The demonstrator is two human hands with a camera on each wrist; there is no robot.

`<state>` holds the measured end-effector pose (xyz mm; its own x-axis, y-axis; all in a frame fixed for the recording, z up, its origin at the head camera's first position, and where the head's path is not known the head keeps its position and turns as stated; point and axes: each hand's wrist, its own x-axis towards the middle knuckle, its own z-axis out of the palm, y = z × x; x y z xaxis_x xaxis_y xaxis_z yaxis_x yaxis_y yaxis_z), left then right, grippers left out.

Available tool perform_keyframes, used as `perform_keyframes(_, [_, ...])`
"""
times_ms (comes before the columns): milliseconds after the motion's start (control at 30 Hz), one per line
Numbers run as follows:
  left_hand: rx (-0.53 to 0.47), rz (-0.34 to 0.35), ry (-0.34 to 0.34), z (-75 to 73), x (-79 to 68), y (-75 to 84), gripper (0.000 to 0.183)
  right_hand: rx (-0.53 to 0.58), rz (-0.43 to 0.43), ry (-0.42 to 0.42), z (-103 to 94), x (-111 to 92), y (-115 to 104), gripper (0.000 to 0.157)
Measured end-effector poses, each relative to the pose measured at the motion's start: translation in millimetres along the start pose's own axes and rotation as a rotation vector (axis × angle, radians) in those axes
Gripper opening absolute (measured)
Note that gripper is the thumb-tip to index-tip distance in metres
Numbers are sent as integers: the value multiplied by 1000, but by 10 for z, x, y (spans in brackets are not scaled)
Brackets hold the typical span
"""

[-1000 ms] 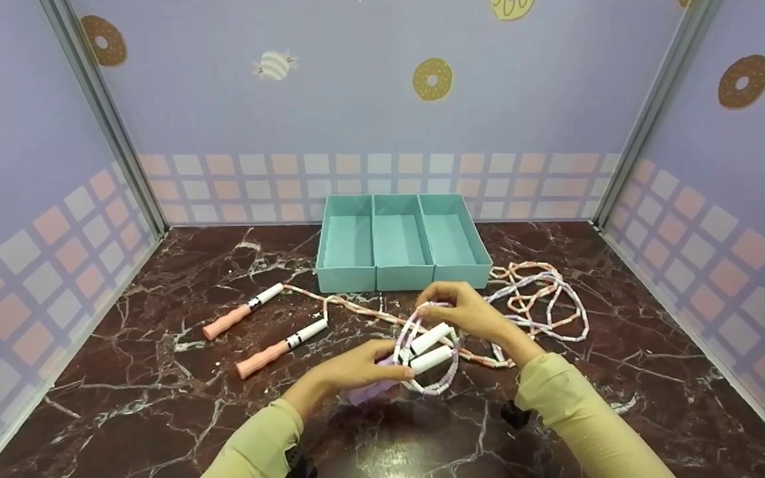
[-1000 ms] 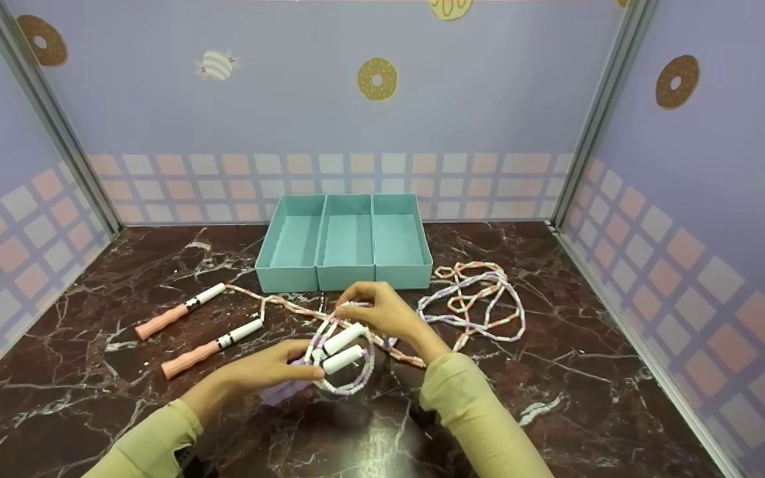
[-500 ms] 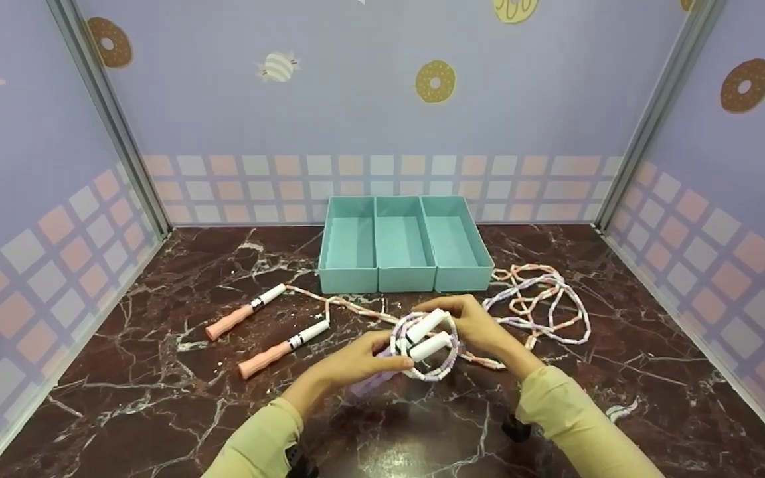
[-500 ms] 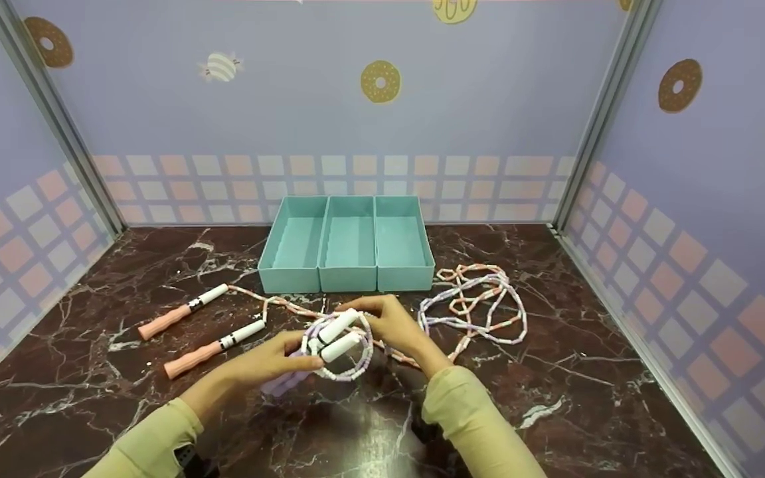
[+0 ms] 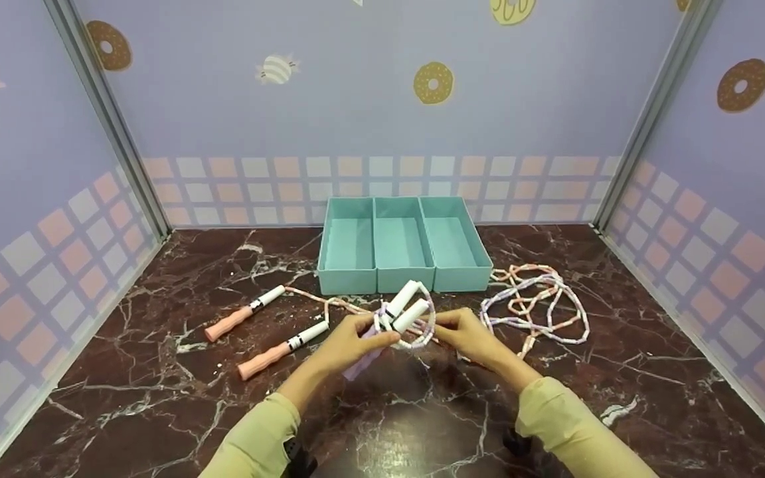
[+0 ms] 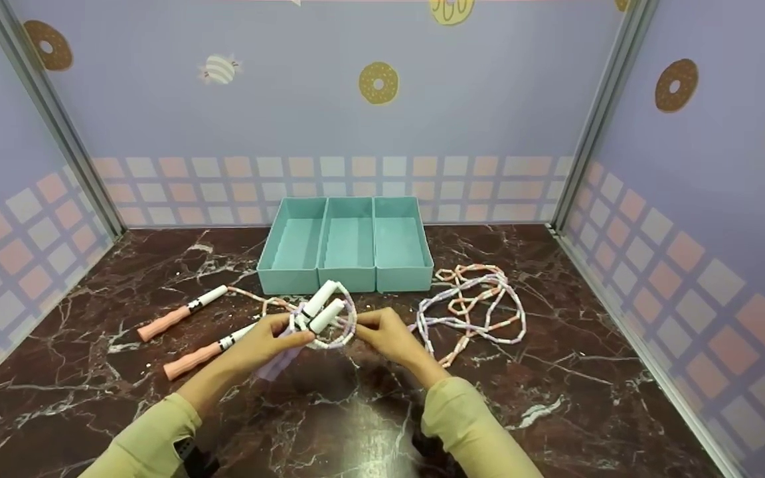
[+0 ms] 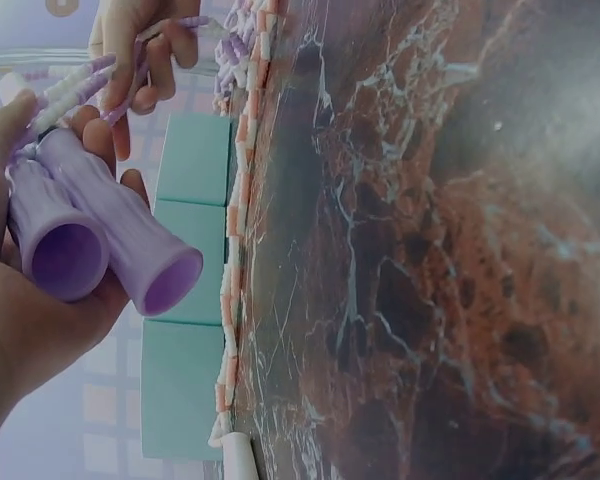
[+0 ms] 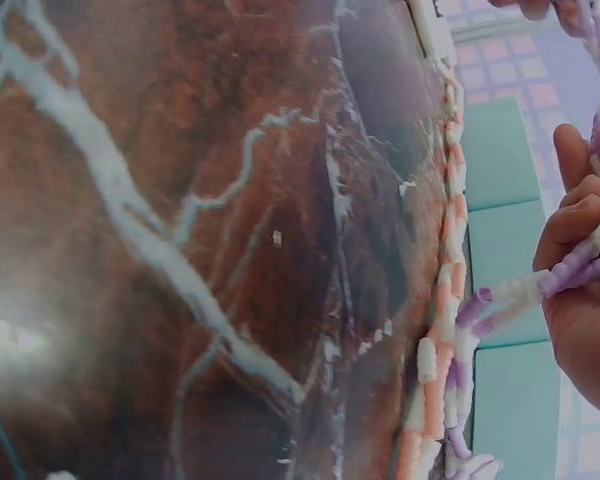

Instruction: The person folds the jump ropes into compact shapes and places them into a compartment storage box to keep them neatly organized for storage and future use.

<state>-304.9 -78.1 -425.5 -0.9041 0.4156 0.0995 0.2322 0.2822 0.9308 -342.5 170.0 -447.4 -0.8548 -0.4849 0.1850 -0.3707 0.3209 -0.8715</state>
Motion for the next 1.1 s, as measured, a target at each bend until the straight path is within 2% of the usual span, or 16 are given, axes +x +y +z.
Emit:
perform_keyframes(200, [9,-8,88,20,12,37,30,-72,25,-72,108,-72,-43,26])
perform_keyframes(300, [51,-3,128,31,13,65,29,-160,-14,-98,166,-104,-79,25])
perform_keyframes(400, [60,-15,162,30,12,82,29,-254,-64,-95,197,-120,-103,24])
perform_keyframes(567, [85,-17,226,16,11,60,28,-332,-123,-77,197,-127,-117,19])
perform_keyframes(767, [183,-1,317,2,17,4,36,-443,-178,-67,201,-164,-160,15])
perform_keyframes(867, [205,11,333,-5,22,-5,33,-553,-219,-54,228,-197,-203,12])
perform_keyframes(967, [193,5,323,-6,31,-8,58,-654,-242,-54,262,-227,-242,15])
perform_keyframes(1033, [169,-8,312,-2,38,-12,71,-692,-241,-60,281,-241,-258,21])
perform_keyframes(1100, [151,5,304,2,46,-19,68,-714,-246,-64,292,-250,-267,26])
